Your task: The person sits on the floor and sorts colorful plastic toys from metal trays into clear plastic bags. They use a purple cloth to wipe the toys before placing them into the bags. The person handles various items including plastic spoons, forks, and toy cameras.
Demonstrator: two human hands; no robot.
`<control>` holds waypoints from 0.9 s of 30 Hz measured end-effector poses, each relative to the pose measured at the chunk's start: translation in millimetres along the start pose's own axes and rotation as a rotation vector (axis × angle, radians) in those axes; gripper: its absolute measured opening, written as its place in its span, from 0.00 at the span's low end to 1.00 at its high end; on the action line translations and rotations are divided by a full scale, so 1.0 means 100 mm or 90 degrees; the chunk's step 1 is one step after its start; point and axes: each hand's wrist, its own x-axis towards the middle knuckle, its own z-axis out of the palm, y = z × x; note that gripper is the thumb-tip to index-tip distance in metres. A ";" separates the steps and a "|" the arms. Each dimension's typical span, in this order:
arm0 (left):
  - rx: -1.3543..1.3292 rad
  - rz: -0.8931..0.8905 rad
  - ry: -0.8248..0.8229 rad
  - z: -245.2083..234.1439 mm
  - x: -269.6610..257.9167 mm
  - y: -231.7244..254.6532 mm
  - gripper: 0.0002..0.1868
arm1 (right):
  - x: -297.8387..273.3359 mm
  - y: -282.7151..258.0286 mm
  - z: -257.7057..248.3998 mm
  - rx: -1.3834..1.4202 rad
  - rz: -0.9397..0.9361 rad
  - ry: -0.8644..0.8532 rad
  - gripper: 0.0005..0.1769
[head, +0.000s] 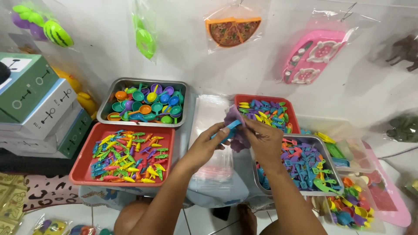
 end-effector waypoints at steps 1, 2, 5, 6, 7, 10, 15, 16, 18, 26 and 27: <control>0.053 0.023 0.004 -0.02 -0.01 0.00 0.35 | 0.00 0.03 -0.01 -0.022 -0.002 0.006 0.14; 0.054 0.020 0.002 -0.01 -0.05 0.07 0.35 | 0.00 0.07 -0.02 -0.023 0.001 0.008 0.14; 0.264 0.051 0.057 0.01 -0.13 0.25 0.39 | 0.05 0.15 -0.09 -0.008 0.197 0.022 0.12; 0.379 0.096 0.102 0.01 -0.14 0.26 0.38 | 0.08 0.14 -0.13 0.054 0.283 0.065 0.10; 0.494 0.141 0.147 0.02 -0.14 0.28 0.37 | 0.11 0.13 -0.18 0.118 0.368 0.108 0.09; 0.773 0.071 0.117 -0.09 -0.05 -0.01 0.41 | 0.16 0.22 -0.20 0.230 0.507 0.193 0.09; 0.409 0.096 0.029 0.21 -0.12 0.25 0.52 | 0.04 0.39 -0.29 0.468 0.644 0.109 0.15; 0.243 0.094 0.014 0.27 -0.15 0.31 0.56 | 0.00 0.42 -0.30 0.526 0.663 0.033 0.17; 0.172 0.092 0.017 0.28 -0.07 0.16 0.49 | -0.02 0.31 -0.28 0.521 0.636 -0.014 0.16; 0.111 0.048 0.146 0.23 0.00 0.06 0.09 | 0.04 -0.14 -0.26 0.017 0.146 -0.067 0.38; 0.026 0.029 0.156 0.20 0.04 0.00 0.08 | 0.04 -0.17 -0.27 -0.020 -0.006 -0.110 0.37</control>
